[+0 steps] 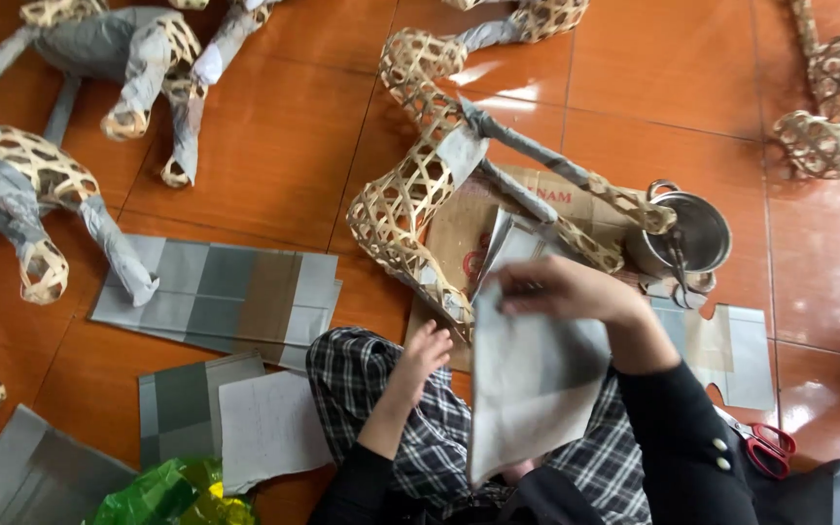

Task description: The person sits on the floor and assembles a woven animal-shaped craft figure by applying adhesive to patterned paper and wrapping it around the figure's frame. They repeatedly dip a brush into a metal pot, apply adhesive to paper sheets, and smooth the paper onto the figure's body and legs.

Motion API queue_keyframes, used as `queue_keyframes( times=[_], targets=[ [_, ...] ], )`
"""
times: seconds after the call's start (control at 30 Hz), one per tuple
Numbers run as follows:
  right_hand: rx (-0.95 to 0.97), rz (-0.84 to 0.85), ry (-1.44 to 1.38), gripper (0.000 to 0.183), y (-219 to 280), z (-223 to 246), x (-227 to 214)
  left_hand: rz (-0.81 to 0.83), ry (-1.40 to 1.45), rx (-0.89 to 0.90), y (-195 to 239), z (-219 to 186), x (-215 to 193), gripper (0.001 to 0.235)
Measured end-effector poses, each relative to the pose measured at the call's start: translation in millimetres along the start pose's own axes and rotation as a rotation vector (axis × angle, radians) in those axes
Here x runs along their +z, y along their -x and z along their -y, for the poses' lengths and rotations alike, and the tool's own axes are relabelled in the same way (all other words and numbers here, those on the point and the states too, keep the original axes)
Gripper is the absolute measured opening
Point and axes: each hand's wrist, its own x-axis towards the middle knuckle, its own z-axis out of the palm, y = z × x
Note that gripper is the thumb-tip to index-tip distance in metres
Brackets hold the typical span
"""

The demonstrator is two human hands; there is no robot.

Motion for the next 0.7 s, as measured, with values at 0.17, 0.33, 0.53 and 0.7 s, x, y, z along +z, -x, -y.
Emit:
queue_keyframes(
  times=[0.17, 0.33, 0.53, 0.7],
  targets=[
    [0.34, -0.092, 0.05, 0.064, -58.3, -102.3, 23.3, -0.262, -0.18, 0.045, 60.1, -128.4, 111.9, 0.069],
    [0.424, -0.18, 0.085, 0.075, -106.5, -201.1, 45.4, -0.33, -0.523, 0.134, 35.7, -163.4, 110.0, 0.062],
    [0.493, -0.277, 0.133, 0.083, -139.3, -245.9, 59.3, -0.501, -0.802, 0.217, -10.9, -166.2, 74.7, 0.048],
    [0.501, -0.291, 0.116, 0.085, -145.3, -260.7, 61.7, -0.536, -1.014, 0.165, -18.6, -172.6, 77.5, 0.056]
  ],
)
